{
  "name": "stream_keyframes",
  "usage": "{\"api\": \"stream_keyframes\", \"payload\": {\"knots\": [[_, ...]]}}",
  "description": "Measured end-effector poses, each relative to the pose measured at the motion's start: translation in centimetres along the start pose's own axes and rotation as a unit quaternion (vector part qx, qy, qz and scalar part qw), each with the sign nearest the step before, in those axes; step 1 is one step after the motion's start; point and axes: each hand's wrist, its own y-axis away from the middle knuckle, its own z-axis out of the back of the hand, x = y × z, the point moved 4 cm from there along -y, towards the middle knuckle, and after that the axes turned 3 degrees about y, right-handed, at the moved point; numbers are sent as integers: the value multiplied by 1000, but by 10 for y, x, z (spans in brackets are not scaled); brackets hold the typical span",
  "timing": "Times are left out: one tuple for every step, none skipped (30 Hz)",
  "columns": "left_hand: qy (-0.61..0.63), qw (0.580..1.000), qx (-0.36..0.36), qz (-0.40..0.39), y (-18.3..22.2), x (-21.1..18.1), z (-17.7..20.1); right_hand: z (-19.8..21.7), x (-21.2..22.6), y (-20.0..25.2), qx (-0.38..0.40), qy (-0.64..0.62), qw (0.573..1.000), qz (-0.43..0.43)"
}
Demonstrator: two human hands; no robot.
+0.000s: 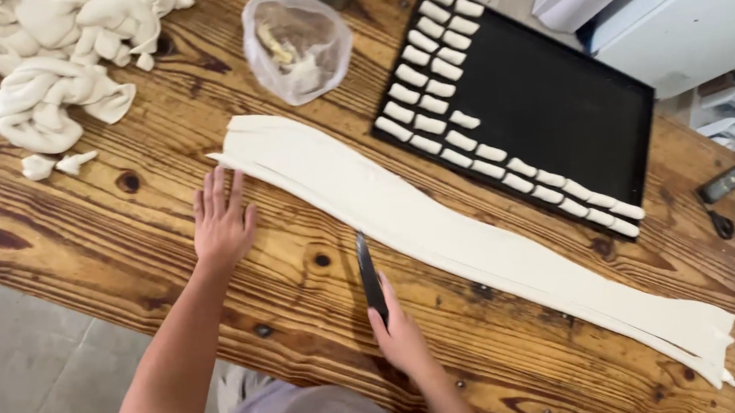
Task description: Cutting dough into small pieces and arranging them on a baking tray
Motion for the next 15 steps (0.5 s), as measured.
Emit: {"api": "stream_keyframes", "payload": {"knots": [[-5,998,64,-5,-7,6,4,-5,20,-12,13,35,999,25],[-8,992,127,-19,-20,10,7,-12,42,-24,19,66,997,47],[-6,991,135,-24,-28,20,2,-10,76,-22,17,63,997,38],[-34,991,121,-54,-33,28,-1,-8,108,-19,22,82,996,26],[-60,989,107,-84,-38,35,-5,-6,140,-17,27,102,994,13],[-58,987,111,-96,-46,45,-8,-14,155,-24,20,96,995,4],[-50,986,86,-131,-53,53,-9,-24,170,-31,27,130,991,-6],[-40,983,64,-167,-59,60,-11,-34,184,-36,36,163,986,-20],[-35,980,72,-181,-77,72,-16,-41,205,-43,30,155,987,-33],[-30,971,5,-236,-85,79,-15,-50,226,-44,28,126,991,-34],[-22,955,-62,-289,-92,86,-15,-58,247,-45,25,97,994,-35],[-14,953,-57,-299,-101,101,-27,-68,261,-52,19,92,995,-46],[-23,950,-66,-303,-109,115,-38,-77,277,-59,18,89,995,-45],[-32,948,-74,-307,-114,127,-49,-86,290,-64,18,87,995,-46],[-23,946,-68,-316,-117,128,-50,-95,300,-73,13,82,995,-58]]}}
